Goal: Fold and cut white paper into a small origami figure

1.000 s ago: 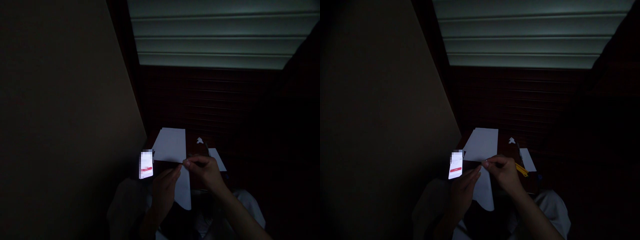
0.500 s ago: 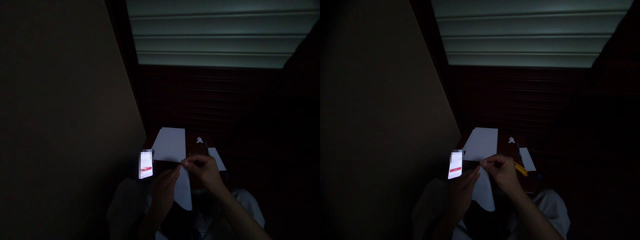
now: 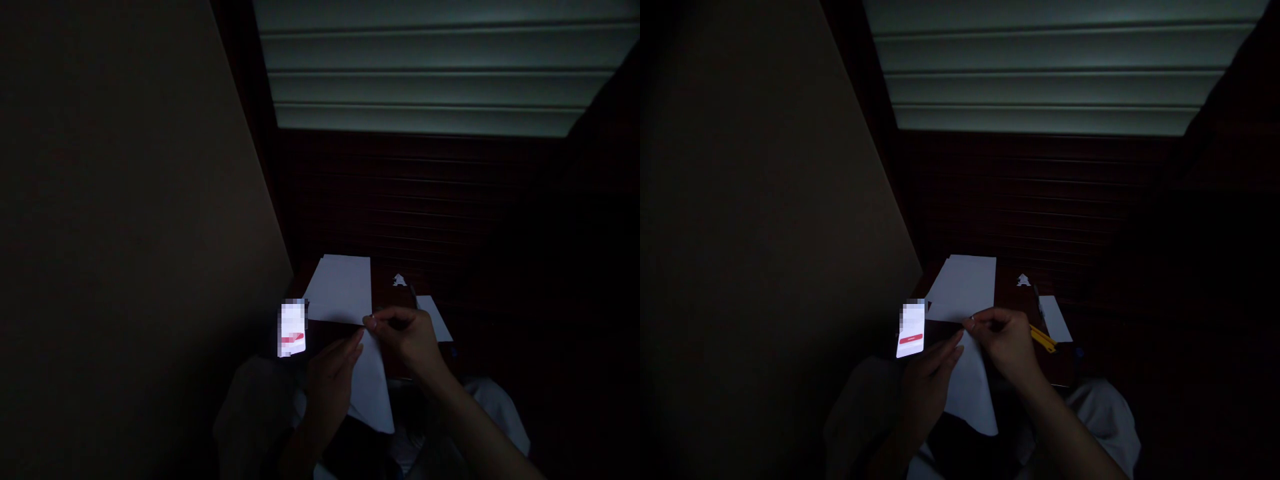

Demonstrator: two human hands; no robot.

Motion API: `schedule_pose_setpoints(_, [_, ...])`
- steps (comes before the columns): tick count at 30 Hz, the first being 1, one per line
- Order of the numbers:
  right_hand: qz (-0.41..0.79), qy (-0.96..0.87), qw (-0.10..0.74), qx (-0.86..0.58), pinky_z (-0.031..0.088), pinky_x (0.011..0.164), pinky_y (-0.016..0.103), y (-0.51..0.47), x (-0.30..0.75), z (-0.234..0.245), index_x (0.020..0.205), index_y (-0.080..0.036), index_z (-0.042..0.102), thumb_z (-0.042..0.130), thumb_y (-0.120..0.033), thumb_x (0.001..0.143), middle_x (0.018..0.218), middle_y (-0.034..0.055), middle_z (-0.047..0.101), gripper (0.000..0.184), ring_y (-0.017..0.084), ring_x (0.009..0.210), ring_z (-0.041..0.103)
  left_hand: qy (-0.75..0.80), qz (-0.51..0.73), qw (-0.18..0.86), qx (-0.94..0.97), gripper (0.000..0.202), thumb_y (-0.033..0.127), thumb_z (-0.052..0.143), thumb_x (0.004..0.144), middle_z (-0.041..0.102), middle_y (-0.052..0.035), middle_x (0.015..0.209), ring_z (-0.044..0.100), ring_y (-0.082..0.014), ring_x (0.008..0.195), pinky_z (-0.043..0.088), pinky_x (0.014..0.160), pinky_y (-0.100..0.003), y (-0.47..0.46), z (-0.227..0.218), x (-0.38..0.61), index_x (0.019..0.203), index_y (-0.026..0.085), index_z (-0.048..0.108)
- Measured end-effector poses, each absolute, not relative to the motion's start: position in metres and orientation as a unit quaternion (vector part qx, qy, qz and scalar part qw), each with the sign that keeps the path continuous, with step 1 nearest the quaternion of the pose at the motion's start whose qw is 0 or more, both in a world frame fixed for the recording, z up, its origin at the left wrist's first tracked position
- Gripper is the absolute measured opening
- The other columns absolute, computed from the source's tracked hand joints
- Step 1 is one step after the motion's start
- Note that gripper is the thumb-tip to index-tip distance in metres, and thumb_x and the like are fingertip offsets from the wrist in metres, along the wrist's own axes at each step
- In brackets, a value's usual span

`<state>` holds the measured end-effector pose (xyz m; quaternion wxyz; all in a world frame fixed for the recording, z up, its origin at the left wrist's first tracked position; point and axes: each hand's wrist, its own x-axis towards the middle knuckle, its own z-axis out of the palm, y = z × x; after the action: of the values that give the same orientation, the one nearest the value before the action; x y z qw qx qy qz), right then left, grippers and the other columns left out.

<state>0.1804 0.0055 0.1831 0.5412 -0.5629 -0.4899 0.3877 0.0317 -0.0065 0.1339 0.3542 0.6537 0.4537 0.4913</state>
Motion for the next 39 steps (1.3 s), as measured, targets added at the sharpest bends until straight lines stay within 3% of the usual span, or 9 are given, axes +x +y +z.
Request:
schedule_pose_setpoints(10, [0.412, -0.473, 0.549, -0.553, 0.043, 0.053, 0.026, 0.009, 0.185, 0.176, 0.067, -0.017, 0.072, 0.075, -0.033, 0.065, 0.064, 0.0037, 0.069, 0.016, 0.016, 0.057, 0.058, 0.440, 0.462, 0.378, 0.671, 0.028, 0.024, 0.053, 0.087, 0.064, -0.0024, 0.115, 0.062, -0.0154, 0.100, 0.049, 0.086, -0.022, -0.007, 0.132, 0.030, 0.113, 0.025, 0.063])
schedule_pose_setpoints(15, [0.412, -0.467, 0.552, -0.555, 0.044, 0.054, 0.027, 0.011, 0.186, 0.173, 0.069, -0.017, 0.072, 0.075, -0.034, 0.064, 0.066, 0.0046, 0.069, 0.019, 0.017, 0.059, 0.059, 0.448, 0.454, 0.368, 0.676, 0.028, 0.024, 0.054, 0.086, 0.066, 0.0002, 0.111, 0.062, -0.0158, 0.101, 0.049, 0.089, -0.023, -0.006, 0.132, 0.030, 0.112, 0.028, 0.064])
schedule_pose_setpoints(27, [0.476, -0.411, 0.583, -0.515, 0.046, 0.063, 0.029, 0.011, 0.186, 0.180, 0.063, -0.018, 0.071, 0.076, -0.024, 0.062, 0.065, 0.0029, 0.070, 0.008, 0.018, 0.064, 0.062, 0.448, 0.456, 0.380, 0.668, 0.028, 0.024, 0.053, 0.087, 0.065, -0.0004, 0.114, 0.061, -0.0164, 0.103, 0.048, 0.092, -0.026, -0.009, 0.129, 0.031, 0.113, 0.027, 0.063])
schedule_pose_setpoints(39, [0.443, -0.446, 0.566, -0.533, 0.041, 0.057, 0.027, 0.016, 0.184, 0.171, 0.064, -0.016, 0.068, 0.072, -0.034, 0.068, 0.063, 0.0013, 0.065, 0.019, 0.016, 0.059, 0.055, 0.471, 0.437, 0.440, 0.627, 0.030, 0.028, 0.053, 0.086, 0.064, 0.0004, 0.115, 0.061, -0.0180, 0.105, 0.047, 0.094, -0.027, -0.014, 0.134, 0.033, 0.115, 0.027, 0.062])
